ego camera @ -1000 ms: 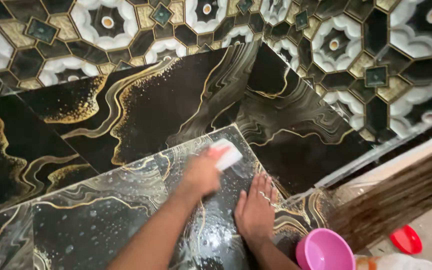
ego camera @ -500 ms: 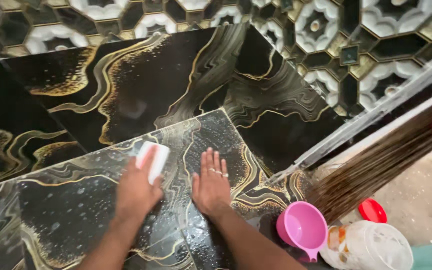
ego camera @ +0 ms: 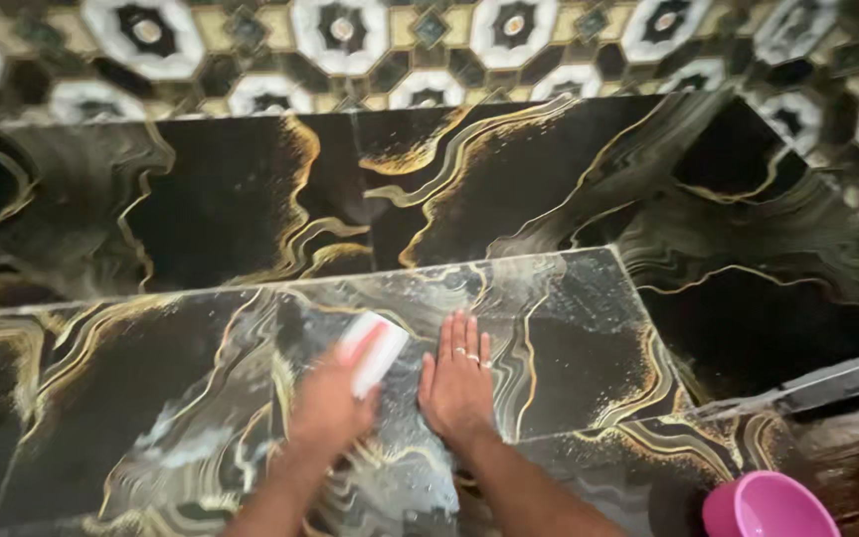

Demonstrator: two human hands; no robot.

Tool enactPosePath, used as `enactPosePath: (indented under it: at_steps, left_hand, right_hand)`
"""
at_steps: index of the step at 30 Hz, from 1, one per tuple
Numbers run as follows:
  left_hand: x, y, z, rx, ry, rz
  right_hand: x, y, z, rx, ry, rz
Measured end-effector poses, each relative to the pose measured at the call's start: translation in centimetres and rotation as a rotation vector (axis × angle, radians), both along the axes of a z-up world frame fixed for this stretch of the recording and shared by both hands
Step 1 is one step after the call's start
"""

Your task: The person fills a light blue bucket with water from a tap, carries it and a pink cup to a corner, and scrubs the floor tiles using a sponge and soapy water.

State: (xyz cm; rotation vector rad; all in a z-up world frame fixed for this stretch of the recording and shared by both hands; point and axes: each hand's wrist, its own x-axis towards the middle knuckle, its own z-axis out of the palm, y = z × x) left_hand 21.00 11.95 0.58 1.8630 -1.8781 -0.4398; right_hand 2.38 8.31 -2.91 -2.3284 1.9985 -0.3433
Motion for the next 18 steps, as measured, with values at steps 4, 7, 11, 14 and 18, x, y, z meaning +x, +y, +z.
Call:
enactPosePath:
  at_steps: [4,7,11,14,18]
  left_hand:
    - [6.8,1.2,1.8,0.027,0.007,0.318]
    - [3.8,1.2,-0.1,0.135,-0.016,0.369]
    - [4.1,2.8,-1.5,0.000,0.204,0.033]
    - [10.3,0.5,0.1,-0.096,0.063,0.220]
    - [11.3,-3.2,0.4,0.097,0.043,0.477]
  right_hand:
    - [0.8,1.0,-0.7,-0.031,0.016,0.084]
    - [1.9,0.7,-0.7,-0.025,-0.010,0.071]
    - [1.9,-0.4,-0.2,-0.018,0.006,0.079]
    - [1.8,-0.3,-0.2,-0.015,-0.009,0.070]
    - [2.4,-0.7,-0.4,-0.035,0.017,0.048]
